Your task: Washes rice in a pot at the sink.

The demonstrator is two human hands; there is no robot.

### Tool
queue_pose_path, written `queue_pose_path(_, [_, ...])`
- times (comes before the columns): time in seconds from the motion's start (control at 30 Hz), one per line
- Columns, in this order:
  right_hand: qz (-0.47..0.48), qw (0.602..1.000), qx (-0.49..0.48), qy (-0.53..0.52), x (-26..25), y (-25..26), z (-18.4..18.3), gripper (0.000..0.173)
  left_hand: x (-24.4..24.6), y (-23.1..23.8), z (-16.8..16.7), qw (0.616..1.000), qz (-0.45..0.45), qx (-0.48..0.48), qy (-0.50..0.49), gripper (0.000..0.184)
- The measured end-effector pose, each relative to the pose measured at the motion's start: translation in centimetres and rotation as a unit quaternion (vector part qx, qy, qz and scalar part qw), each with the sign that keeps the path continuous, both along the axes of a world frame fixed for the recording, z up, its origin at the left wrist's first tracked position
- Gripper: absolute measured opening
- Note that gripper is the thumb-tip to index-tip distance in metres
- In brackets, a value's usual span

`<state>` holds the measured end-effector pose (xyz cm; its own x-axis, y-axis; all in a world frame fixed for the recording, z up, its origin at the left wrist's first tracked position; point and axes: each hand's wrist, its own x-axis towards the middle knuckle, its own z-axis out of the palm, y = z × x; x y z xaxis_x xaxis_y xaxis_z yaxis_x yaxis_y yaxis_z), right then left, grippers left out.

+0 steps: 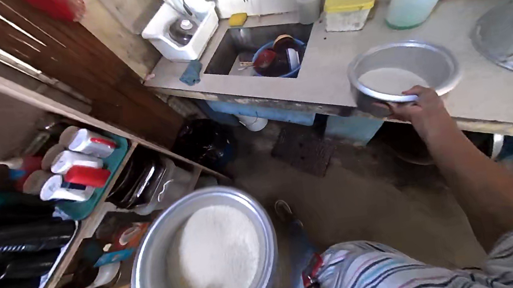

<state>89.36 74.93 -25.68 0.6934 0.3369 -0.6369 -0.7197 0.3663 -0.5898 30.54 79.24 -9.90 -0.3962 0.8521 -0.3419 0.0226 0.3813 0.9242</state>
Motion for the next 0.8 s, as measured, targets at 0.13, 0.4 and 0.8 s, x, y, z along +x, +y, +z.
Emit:
queue_pose_path(0.13, [-0.091, 0.996, 0.016, -0.006, 0.1, 3.4, -0.8, 0.046, 4.0, 13.0, -0.9, 0.996, -0.075, 0.034, -0.04, 0.054])
queue_pose_path(0.4, [0.078, 0.995, -0.032, -0.061, -8.3, 15.2, 2.2, 0.05, 18.9, 35.0, -0.4, 0.959, -0.252, 0.066, -0.112, 0.063])
queue_pose_path(0.8, [0.26, 0.963, -0.004, 0.069, -4.2, 43.7, 1.5, 0.016, 42.2, 61.3, -10.0, 0.882, -0.455, -0.015, -0.122, 0.049])
